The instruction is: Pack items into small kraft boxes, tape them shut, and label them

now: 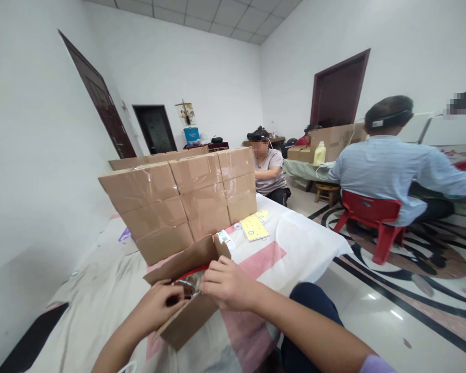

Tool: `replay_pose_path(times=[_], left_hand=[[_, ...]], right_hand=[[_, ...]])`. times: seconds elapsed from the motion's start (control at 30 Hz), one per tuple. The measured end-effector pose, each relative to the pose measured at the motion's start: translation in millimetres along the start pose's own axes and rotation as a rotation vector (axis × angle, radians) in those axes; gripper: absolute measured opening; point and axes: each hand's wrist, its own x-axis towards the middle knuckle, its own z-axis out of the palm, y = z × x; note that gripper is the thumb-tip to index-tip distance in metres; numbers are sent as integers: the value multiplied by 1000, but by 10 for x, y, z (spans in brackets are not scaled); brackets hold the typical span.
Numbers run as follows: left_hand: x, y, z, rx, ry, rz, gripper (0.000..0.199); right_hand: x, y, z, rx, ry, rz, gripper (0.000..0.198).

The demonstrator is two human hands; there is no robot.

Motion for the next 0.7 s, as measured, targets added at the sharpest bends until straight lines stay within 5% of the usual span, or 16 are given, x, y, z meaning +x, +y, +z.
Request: replay_pose_path(times=[0.23,0.5,0.7], left_hand=[[-60,61,75,65,182,175,43],[-235,-99,-20,94,843,392,17],[-278,-56,-57,125,881,383,20]], right_hand=[[39,36,-129,48,-15,13,11],[56,31,-189,59,42,55,10],[84,-20,-213,78,43,75,14]])
